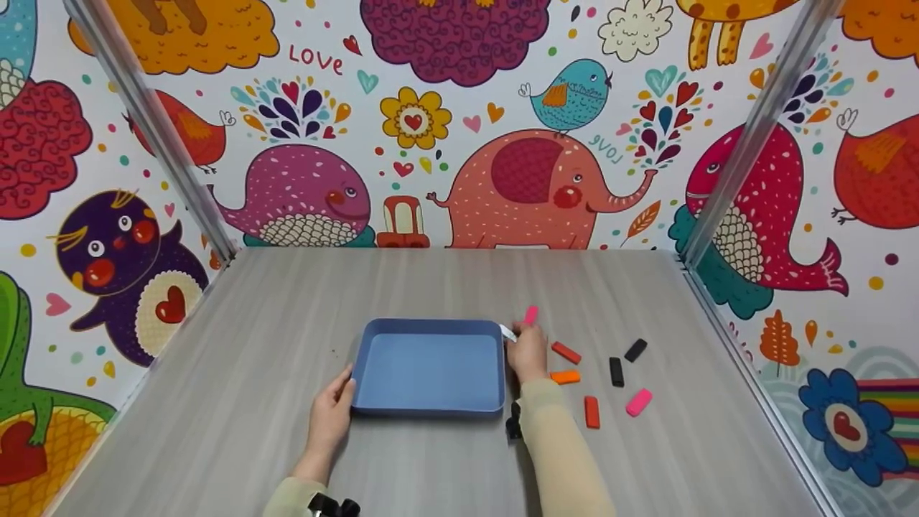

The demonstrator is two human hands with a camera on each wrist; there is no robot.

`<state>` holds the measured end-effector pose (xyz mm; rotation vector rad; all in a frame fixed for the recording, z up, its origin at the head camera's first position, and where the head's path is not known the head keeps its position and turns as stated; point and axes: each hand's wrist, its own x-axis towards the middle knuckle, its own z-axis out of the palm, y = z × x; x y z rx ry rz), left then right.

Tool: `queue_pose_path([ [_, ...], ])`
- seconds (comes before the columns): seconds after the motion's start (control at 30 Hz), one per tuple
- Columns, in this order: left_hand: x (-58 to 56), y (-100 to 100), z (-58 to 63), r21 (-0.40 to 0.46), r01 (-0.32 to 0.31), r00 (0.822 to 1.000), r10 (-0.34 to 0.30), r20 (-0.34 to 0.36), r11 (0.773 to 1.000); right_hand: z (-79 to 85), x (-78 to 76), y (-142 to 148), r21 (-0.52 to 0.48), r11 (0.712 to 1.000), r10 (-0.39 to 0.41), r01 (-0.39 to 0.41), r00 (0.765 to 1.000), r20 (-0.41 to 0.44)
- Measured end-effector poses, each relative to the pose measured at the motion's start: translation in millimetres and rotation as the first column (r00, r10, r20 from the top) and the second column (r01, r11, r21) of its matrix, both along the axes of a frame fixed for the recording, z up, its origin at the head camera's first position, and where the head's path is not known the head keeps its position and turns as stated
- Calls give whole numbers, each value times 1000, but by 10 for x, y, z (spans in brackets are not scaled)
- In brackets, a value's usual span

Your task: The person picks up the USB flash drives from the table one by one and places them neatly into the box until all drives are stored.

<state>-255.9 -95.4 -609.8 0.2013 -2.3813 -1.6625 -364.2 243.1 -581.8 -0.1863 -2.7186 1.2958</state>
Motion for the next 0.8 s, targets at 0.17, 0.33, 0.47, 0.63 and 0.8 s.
queue_pose_path([
  [0.17, -4, 4, -1, -2, -10, 1000, 10, 5, 1000, -38, -33, 9, 44, 999, 1, 0, 1000, -23],
  [0.33, 3, 3, -3, 8, -7, 1000, 7, -14, 1000, -86, -34, 10, 103, 995, 1, 7, 997, -75],
  [0.47, 9, 6, -3, 15, 0, 1000, 1, -14, 1000, -105, -23, 13, 101, 995, -10, 15, 998, -56],
  [0.63, 5, 7, -6, 28, 4, 1000, -3, -7, 1000, -88, -5, 12, 97, 995, -9, 12, 999, -34],
  [0.8, -2, 7, -4, 40, 7, 1000, -6, -12, 999, -77, 1, 26, 112, 994, 6, -3, 999, -34],
])
